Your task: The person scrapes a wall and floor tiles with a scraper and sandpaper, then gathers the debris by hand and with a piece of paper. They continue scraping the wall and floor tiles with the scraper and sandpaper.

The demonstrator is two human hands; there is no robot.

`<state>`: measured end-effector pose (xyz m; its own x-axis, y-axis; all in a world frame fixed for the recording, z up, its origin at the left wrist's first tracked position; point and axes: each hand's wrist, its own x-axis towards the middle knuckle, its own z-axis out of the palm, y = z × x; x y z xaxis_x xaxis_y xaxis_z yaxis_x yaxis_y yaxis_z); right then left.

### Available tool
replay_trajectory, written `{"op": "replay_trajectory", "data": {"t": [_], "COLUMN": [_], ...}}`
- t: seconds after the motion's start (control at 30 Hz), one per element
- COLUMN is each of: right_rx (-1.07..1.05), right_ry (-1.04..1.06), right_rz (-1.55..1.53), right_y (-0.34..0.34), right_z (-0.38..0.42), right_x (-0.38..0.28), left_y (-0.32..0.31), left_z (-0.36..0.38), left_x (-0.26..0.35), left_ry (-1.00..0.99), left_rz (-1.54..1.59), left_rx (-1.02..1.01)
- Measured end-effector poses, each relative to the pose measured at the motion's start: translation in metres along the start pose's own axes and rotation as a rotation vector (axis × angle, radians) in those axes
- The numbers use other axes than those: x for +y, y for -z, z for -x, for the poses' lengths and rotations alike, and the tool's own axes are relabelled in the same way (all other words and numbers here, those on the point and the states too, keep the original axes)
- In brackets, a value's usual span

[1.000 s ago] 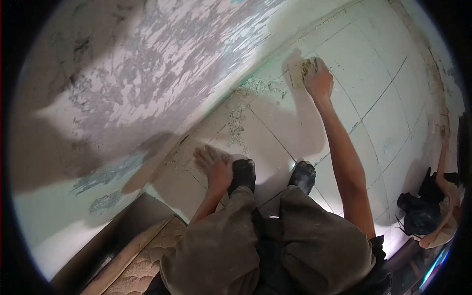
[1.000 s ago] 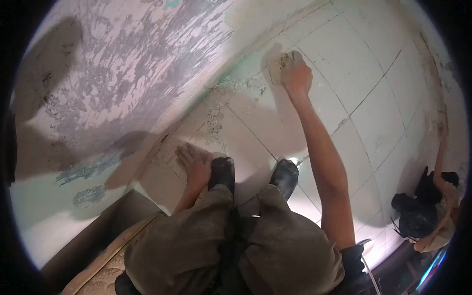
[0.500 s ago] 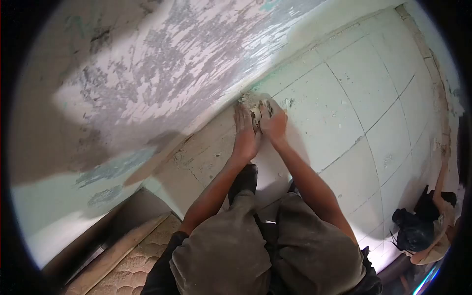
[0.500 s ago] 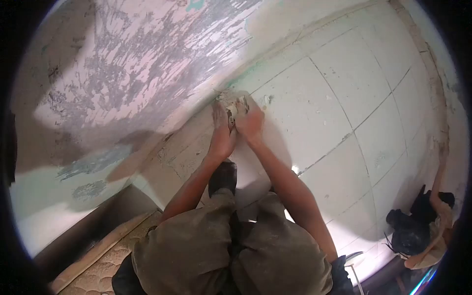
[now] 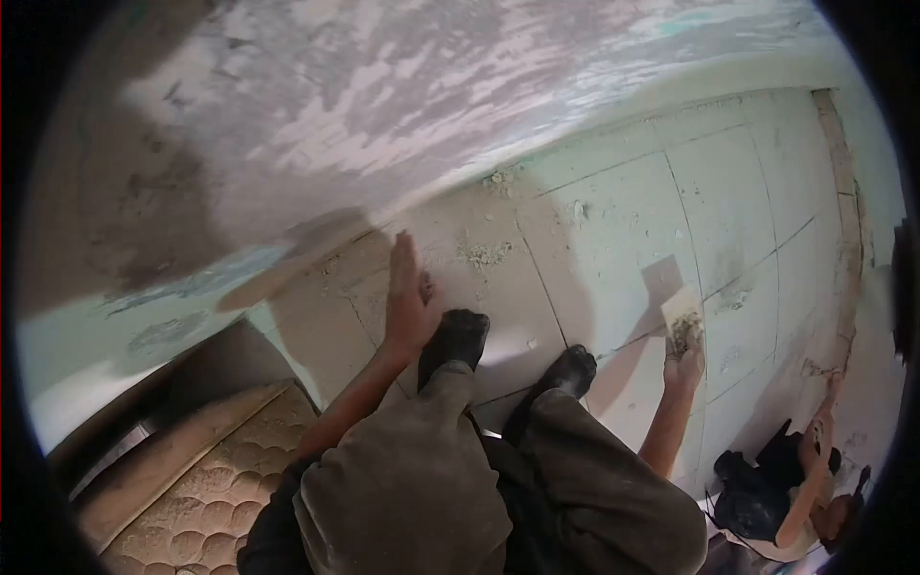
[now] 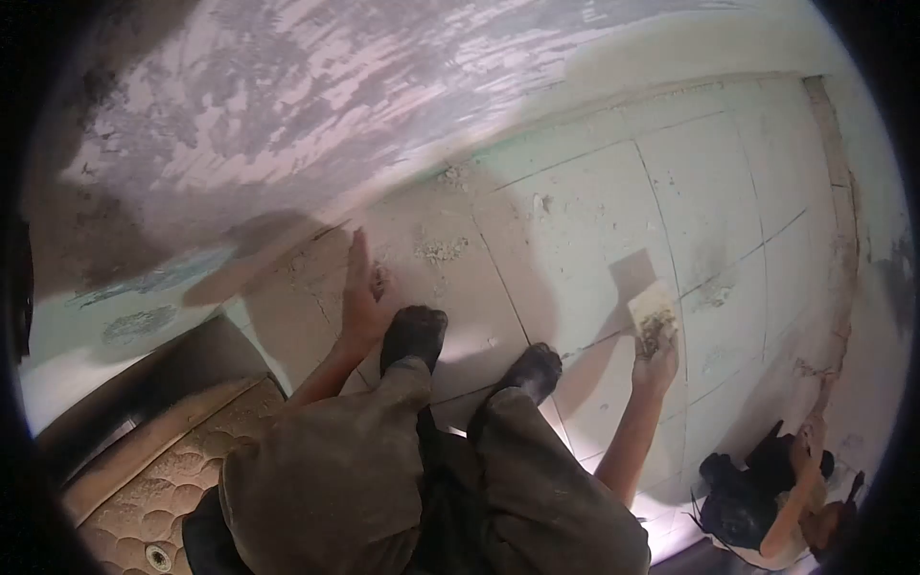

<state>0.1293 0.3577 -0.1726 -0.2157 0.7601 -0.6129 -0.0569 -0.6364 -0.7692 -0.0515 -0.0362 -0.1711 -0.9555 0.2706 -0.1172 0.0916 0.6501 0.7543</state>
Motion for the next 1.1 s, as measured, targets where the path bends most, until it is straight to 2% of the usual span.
{"op": "replay_trajectory", "data": {"t": [0.07,0.1,0.17,0.2,0.23,0.3,0.33,0.37,0.4,0.43,0.47,0.5,0.53,0.6,0.63,0.7,0.73,0.8,0.83,0.87,0.9,0.93,1.0,1.03,1.07,1.1], "right_rx": [-0.086,-0.110,-0.166,-0.177,-0.184,-0.183,-0.374,-0.275,-0.351,-0.328,-0.454,-0.414,-0.559,-0.590,-0.613,-0.614,-0.560,-0.495,-0.563,-0.627,-0.627,-0.607,-0.696,-0.571,-0.670,-0.596], "right_ry": [-0.005,0.193,0.430,0.474,0.514,0.667,0.883,0.858,0.806,0.923,0.931,1.059,0.853,0.492,0.438,0.389,0.359,0.332,0.262,0.193,-0.147,-0.476,-0.579,-0.813,-0.748,-0.550], "right_rz": [0.521,0.621,0.840,0.829,0.815,1.019,0.969,1.102,1.169,1.395,1.190,1.660,1.417,1.352,1.308,1.248,1.147,1.028,0.922,0.822,0.551,0.264,-0.568,-1.037,-1.197,-1.175], "right_y": [-0.024,-0.024,-0.035,-0.051,-0.069,-0.111,-0.118,-0.144,-0.161,-0.166,-0.181,-0.182,-0.192,-0.215,-0.218,-0.220,-0.221,-0.220,-0.213,-0.206,-0.196,-0.188,-0.126,-0.084,-0.058,-0.036], "right_z": [0.025,0.015,-0.015,-0.024,-0.028,-0.027,-0.039,-0.020,-0.006,-0.003,0.012,0.031,0.046,0.085,0.092,0.098,0.098,0.089,0.081,0.077,0.069,0.062,0.007,-0.022,-0.038,-0.041], "right_x": [-0.009,-0.003,-0.001,0.001,0.007,0.025,0.049,0.064,0.074,0.105,0.121,0.141,0.146,0.150,0.160,0.175,0.184,0.192,0.192,0.179,0.162,0.132,0.111,0.092,0.052,0.031], "left_y": [0.011,0.015,0.026,0.030,0.028,0.023,0.020,0.013,0.005,-0.003,-0.009,-0.014,-0.019,-0.021,-0.023,-0.030,-0.034,-0.036,-0.033,-0.028,-0.022,-0.012,0.003,0.007,0.010,0.010], "left_z": [0.028,0.049,0.084,0.098,0.105,0.108,0.098,0.087,0.073,0.057,0.039,0.022,0.005,-0.020,-0.027,-0.036,-0.038,-0.038,-0.037,-0.035,-0.034,-0.034,-0.033,-0.032,-0.035,-0.034], "left_x": [-0.012,-0.029,-0.058,-0.064,-0.067,-0.071,-0.070,-0.066,-0.062,-0.055,-0.046,-0.036,-0.029,-0.017,-0.008,0.013,0.021,0.034,0.042,0.053,0.063,0.073,0.084,0.084,0.077,0.070], "left_ry": [0.144,0.147,0.182,0.226,0.214,0.185,0.157,0.060,-0.040,-0.075,-0.122,-0.164,-0.185,-0.220,-0.238,-0.101,-0.120,-0.009,-0.022,-0.099,-0.177,-0.184,-0.085,-0.048,-0.057,-0.067], "left_rz": [0.127,0.045,-0.234,-0.434,-0.439,-0.582,-0.579,-0.597,-0.607,-0.584,-0.552,-0.521,-0.501,-0.439,-0.438,-0.092,-0.094,-0.022,-0.023,0.162,0.355,0.368,0.438,0.467,0.348,0.294], "left_rx": [0.027,0.022,0.020,0.017,0.006,-0.011,-0.022,-0.035,-0.046,-0.064,-0.087,-0.105,-0.113,-0.198,-0.214,-0.301,-0.311,-0.285,-0.295,-0.272,-0.246,-0.262,-0.237,-0.229,-0.176,-0.155]}}
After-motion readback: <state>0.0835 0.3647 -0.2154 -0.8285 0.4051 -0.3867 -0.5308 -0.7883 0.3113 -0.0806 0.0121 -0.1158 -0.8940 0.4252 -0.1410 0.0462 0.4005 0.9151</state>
